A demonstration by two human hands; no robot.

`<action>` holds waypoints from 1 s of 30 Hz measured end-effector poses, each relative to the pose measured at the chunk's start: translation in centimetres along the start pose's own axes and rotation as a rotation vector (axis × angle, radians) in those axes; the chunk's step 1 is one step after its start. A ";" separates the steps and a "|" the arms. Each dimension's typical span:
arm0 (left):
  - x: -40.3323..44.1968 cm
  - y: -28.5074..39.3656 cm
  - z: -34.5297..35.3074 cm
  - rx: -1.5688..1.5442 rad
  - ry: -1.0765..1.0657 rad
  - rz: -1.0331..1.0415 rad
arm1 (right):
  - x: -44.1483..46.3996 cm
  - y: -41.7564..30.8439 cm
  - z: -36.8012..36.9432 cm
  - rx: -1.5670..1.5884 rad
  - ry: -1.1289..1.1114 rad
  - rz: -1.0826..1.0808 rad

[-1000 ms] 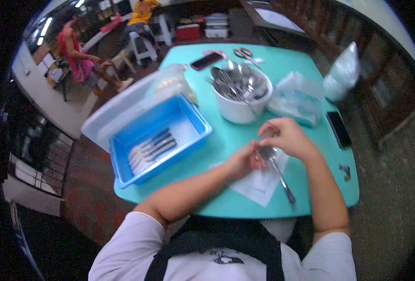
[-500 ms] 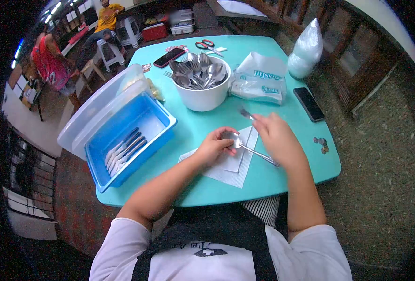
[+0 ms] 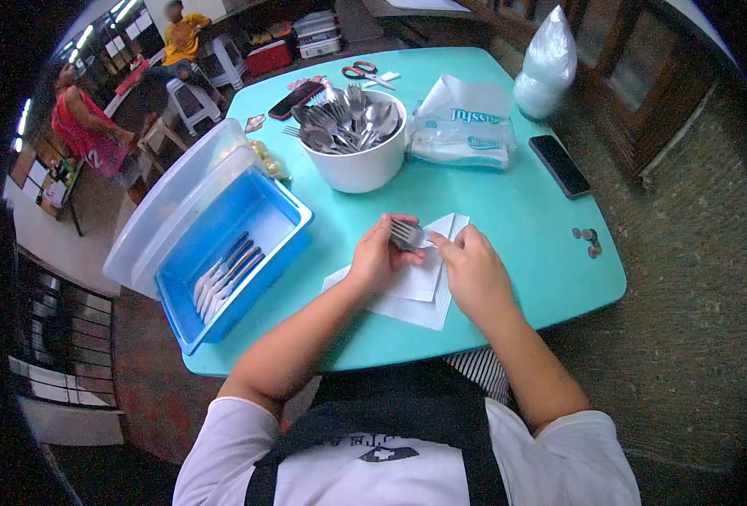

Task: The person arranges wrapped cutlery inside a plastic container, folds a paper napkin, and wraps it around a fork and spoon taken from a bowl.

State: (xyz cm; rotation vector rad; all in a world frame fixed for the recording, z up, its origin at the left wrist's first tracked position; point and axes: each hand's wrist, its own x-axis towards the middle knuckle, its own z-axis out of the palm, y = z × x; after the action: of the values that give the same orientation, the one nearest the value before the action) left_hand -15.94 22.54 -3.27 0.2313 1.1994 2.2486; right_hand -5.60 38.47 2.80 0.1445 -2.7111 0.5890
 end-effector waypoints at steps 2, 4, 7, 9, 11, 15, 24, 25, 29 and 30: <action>0.0 -0.1 0.0 -0.032 0.000 0.005 | -0.1 0.2 0.2 -0.023 0.009 -0.002; 0.0 0.1 0.1 -0.066 -0.017 -0.011 | -0.2 0.4 0.3 -0.063 0.031 -0.013; 0.0 0.0 0.0 -0.065 -0.026 -0.020 | -0.3 0.5 0.5 -0.110 0.057 -0.031; 0.1 -0.2 -0.2 -0.033 -0.020 -0.014 | -0.3 0.5 0.6 -0.128 0.060 -0.031; 0.3 -0.5 -0.2 0.014 -0.009 0.002 | -0.3 0.7 0.8 -0.139 0.053 -0.021; 0.5 -1.9 -0.5 0.067 -0.006 0.068 | 0.0 0.4 0.2 -0.178 0.072 -0.036; 0.4 -1.8 0.2 0.052 -0.013 0.002 | 0.6 -0.1 -0.7 -0.092 -0.134 0.071; 0.4 -1.7 0.3 0.074 -0.015 0.006 | 0.7 0.2 -0.7 -0.052 -0.185 0.078; 0.3 -1.5 0.4 0.106 -0.034 -0.006 | 2.2 1.1 -1.6 0.085 -0.406 0.181; 0.3 -1.5 0.3 0.100 -0.041 -0.016 | 2.3 1.1 -1.8 0.113 -0.466 0.226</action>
State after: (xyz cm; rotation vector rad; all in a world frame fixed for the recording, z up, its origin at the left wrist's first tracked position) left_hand -15.45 23.57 -4.30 0.3039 1.2890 2.1628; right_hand -7.39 40.21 4.77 0.0011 -3.1707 0.8676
